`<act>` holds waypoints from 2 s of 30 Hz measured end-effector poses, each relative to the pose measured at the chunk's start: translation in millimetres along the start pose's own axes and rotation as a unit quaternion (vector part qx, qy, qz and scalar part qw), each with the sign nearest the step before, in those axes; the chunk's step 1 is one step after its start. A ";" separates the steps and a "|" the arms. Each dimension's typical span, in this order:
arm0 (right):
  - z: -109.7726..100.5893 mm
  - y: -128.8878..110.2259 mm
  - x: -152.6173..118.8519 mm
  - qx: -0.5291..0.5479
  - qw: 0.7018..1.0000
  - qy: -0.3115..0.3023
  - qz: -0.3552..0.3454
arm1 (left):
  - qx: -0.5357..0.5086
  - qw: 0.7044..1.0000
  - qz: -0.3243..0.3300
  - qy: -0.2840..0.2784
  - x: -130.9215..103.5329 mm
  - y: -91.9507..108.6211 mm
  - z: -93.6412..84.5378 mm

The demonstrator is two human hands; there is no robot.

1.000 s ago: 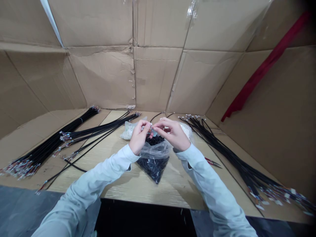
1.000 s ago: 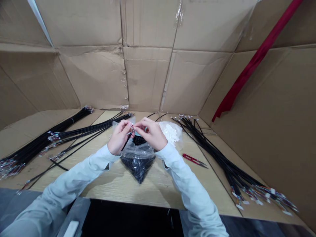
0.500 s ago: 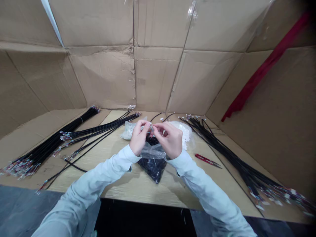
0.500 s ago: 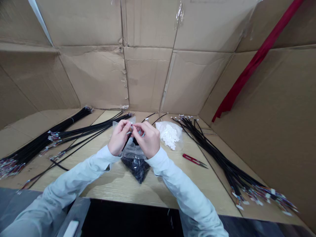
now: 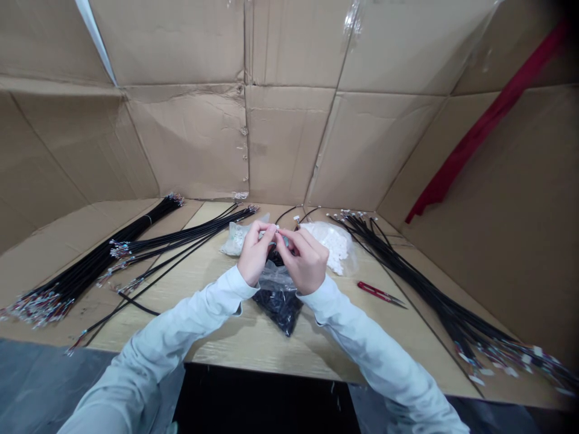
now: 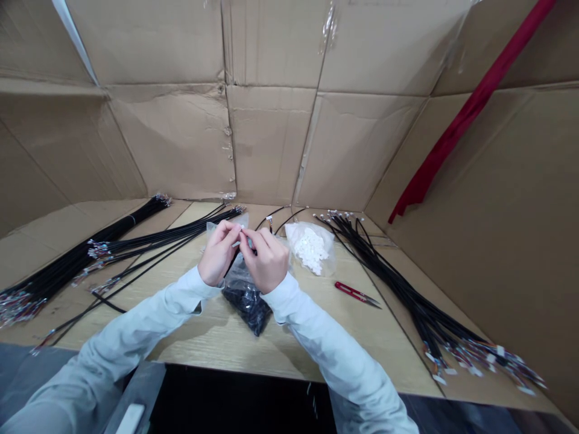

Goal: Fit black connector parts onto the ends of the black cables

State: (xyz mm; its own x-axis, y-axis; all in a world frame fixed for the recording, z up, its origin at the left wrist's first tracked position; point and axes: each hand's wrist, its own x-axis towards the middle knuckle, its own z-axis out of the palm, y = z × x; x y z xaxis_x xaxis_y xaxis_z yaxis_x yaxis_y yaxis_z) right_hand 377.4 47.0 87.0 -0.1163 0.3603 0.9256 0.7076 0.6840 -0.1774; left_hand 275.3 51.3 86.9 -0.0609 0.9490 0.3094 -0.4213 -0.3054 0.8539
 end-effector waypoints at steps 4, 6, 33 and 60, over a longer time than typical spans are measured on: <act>2.4 -0.6 0.3 0.039 0.998 0.001 0.053 | -0.008 1.000 -0.018 0.001 -2.4 3.4 3.2; 3.8 0.0 0.3 0.050 0.996 0.004 0.072 | -0.002 0.999 -0.038 0.001 -2.4 6.8 3.8; -13.7 1.0 27.3 0.508 0.668 -0.146 0.524 | 0.075 0.994 -0.003 -0.084 11.3 19.4 -7.9; -9.0 25.0 31.8 0.507 0.689 -0.267 0.444 | 0.162 0.981 0.023 -0.105 7.8 30.2 -7.6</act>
State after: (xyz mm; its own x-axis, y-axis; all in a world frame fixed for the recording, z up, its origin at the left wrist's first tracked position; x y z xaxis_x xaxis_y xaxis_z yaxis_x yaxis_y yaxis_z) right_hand 397.7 69.8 115.0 -0.3826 0.9191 0.0940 -0.1540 0.0368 -0.9874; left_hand 255.3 50.1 111.9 0.1285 0.9069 0.4012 -0.1098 -0.3891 0.9146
